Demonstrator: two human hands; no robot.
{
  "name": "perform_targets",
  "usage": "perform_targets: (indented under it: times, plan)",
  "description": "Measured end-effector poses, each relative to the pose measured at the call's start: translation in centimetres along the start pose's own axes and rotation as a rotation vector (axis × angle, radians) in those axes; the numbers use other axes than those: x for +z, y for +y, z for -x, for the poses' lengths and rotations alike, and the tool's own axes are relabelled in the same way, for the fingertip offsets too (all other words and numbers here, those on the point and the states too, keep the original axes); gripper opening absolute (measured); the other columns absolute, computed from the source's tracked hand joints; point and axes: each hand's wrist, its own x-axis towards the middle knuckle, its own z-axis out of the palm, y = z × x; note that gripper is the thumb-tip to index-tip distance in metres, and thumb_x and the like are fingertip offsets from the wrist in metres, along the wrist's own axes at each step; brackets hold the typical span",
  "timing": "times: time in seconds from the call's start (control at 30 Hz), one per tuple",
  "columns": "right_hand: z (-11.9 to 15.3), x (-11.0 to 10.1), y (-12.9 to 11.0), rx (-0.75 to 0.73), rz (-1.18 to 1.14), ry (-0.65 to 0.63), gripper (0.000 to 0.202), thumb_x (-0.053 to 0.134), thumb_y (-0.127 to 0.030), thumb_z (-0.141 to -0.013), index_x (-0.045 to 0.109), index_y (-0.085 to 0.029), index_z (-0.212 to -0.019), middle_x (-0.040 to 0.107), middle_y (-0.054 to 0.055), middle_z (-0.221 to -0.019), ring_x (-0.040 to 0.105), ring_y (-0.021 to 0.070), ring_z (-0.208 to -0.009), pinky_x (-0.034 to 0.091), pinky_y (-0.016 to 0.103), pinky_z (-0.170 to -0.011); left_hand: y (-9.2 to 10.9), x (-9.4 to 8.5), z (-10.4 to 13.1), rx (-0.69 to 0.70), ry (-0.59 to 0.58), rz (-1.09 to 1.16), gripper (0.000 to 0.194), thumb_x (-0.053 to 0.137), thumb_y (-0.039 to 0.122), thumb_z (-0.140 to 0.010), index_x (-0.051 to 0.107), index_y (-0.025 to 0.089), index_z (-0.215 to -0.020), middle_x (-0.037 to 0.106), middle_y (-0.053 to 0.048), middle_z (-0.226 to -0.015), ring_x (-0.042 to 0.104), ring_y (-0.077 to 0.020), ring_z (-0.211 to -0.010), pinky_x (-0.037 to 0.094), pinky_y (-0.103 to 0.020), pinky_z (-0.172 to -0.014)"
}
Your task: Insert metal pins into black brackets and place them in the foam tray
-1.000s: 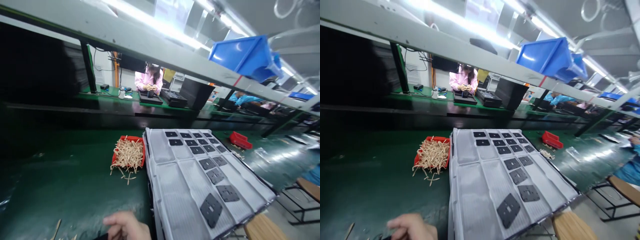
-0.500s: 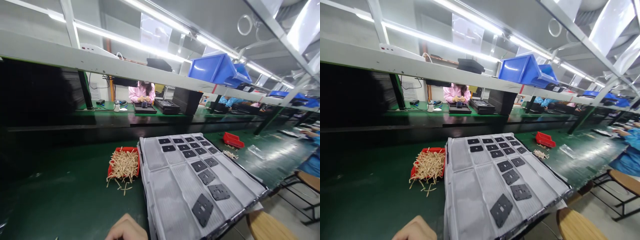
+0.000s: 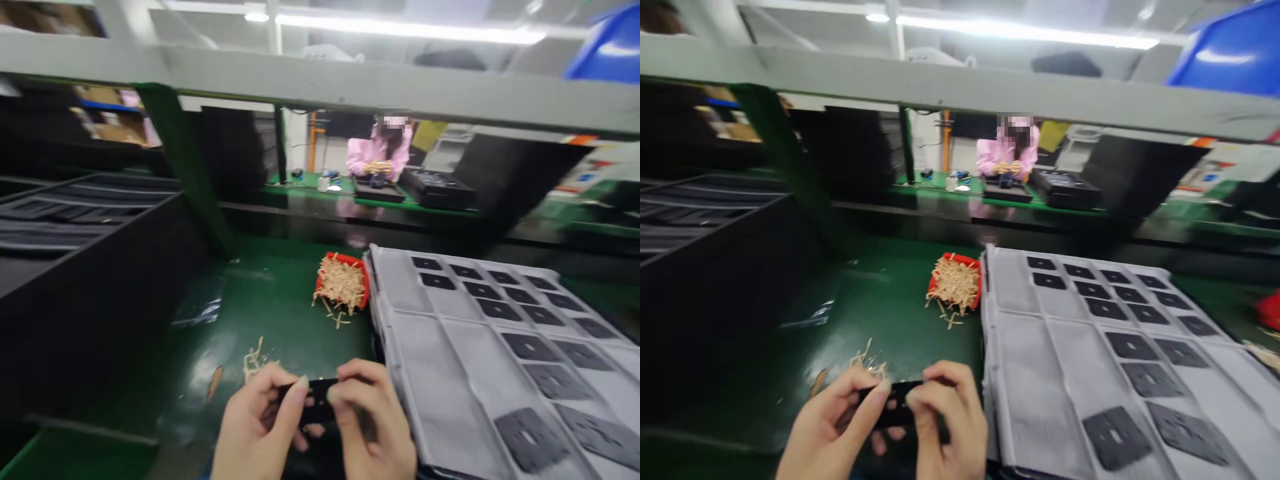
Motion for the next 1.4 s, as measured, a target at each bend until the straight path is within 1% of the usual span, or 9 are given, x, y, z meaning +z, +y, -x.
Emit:
perform_targets:
  times: [0.13,0.37,0.57,0.73,0.97,1.1,1.17,1.33,1.4]
  plan:
    - [0.2,-0.3,-0.5,0.195,-0.116,-0.028,0.015,0.065,-0.034,-0.099,0.072,-0.024,-0.109,0.069,0.008,-0.110,0.069,0.0177,-0.097,0.059,0.027,-0.084,0.2,0.2,0.3,-0.081,-0.010,0.142,0.047,0.087,0.054,-0.076,0.061,0.015,-0.072,0.070,-0.002,-0.063,0.071,-0.0143,-0.049,0.050,-0.015,-0.043]
    - [0.4,-0.1,-1.9,0.358,-0.190,-0.070,0.026,0.067,-0.035,-0.099,0.068,-0.019,-0.120,0.069,0.001,-0.075,0.066,0.0118,-0.057,0.055,0.018,-0.051,-0.4,-0.3,0.5,-0.090,-0.021,0.220,0.049,0.085,0.055,-0.078,0.058,0.015,-0.071,0.068,-0.001,-0.060,0.069,-0.0131,-0.047,0.048,-0.014,-0.041]
    - [0.9,0.6,-2.2,0.173,-0.062,0.072,0.011,0.069,-0.017,-0.095,0.070,-0.021,-0.105,0.073,0.004,-0.089,0.073,0.0131,-0.076,0.061,0.020,-0.071,-1.2,-0.8,0.2,-0.108,-0.050,0.205,0.050,0.078,0.062,-0.084,0.058,0.016,-0.077,0.065,0.001,-0.056,0.065,-0.0122,-0.041,0.046,-0.014,-0.038]
    - [0.0,0.2,-1.7,-0.135,-0.032,-0.200,0.028,0.059,0.000,-0.091,0.072,-0.020,-0.105,0.072,0.003,-0.082,0.071,0.0128,-0.070,0.057,0.020,-0.061,-1.4,-1.7,0.2,-0.099,-0.136,0.205,0.053,0.065,0.066,-0.093,0.062,0.014,-0.080,0.070,-0.005,-0.055,0.066,-0.0131,-0.044,0.050,-0.016,-0.043]
    - [1.1,0.2,-2.3,0.109,0.151,-0.033,0.018,0.070,-0.017,-0.093,0.076,-0.022,-0.110,0.078,0.005,-0.098,0.074,0.0142,-0.086,0.059,0.023,-0.083,-1.3,-2.3,0.7,-0.101,-0.150,0.130,0.054,0.057,0.068,-0.096,0.066,0.015,-0.088,0.064,-0.001,-0.047,0.064,-0.0131,-0.040,0.049,-0.016,-0.041]
    - [-0.5,-0.4,-2.0,0.143,0.058,-0.221,0.014,0.069,-0.024,-0.095,0.073,-0.021,-0.108,0.076,0.005,-0.093,0.075,0.0163,-0.081,0.063,0.024,-0.073,-1.4,-2.0,0.9,-0.108,-0.138,0.064,0.042,0.063,0.059,-0.096,0.066,0.018,-0.093,0.060,0.002,-0.049,0.065,-0.0148,-0.039,0.048,-0.017,-0.039]
    - [-1.4,-0.5,-1.8,0.067,0.049,-0.285,0.006,0.066,-0.021,-0.096,0.071,-0.021,-0.096,0.074,0.006,-0.095,0.075,0.0172,-0.085,0.063,0.025,-0.072,-1.4,-1.8,1.0,-0.056,-0.113,-0.001,0.036,0.063,0.053,-0.098,0.066,0.018,-0.090,0.060,0.002,-0.049,0.064,-0.0141,-0.040,0.048,-0.017,-0.040]
    - [-1.2,-0.8,-0.9,-0.432,0.247,-0.158,0.020,0.076,-0.010,-0.085,0.078,-0.028,-0.091,0.070,0.004,-0.101,0.072,0.0189,-0.090,0.064,0.030,-0.075,-1.6,-1.5,1.3,0.044,-0.002,-0.059,0.032,0.064,0.046,-0.098,0.066,0.018,-0.084,0.064,0.000,-0.056,0.063,-0.0113,-0.044,0.048,-0.015,-0.044]
    - [-0.5,-0.6,-0.7,-0.349,0.161,-0.136,0.024,0.078,-0.015,-0.087,0.079,-0.031,-0.104,0.071,0.005,-0.105,0.073,0.0201,-0.089,0.064,0.031,-0.073,-1.5,-1.6,1.1,0.019,0.030,0.044,0.036,0.063,0.051,-0.098,0.064,0.017,-0.085,0.063,0.000,-0.057,0.061,-0.0105,-0.042,0.045,-0.015,-0.040]
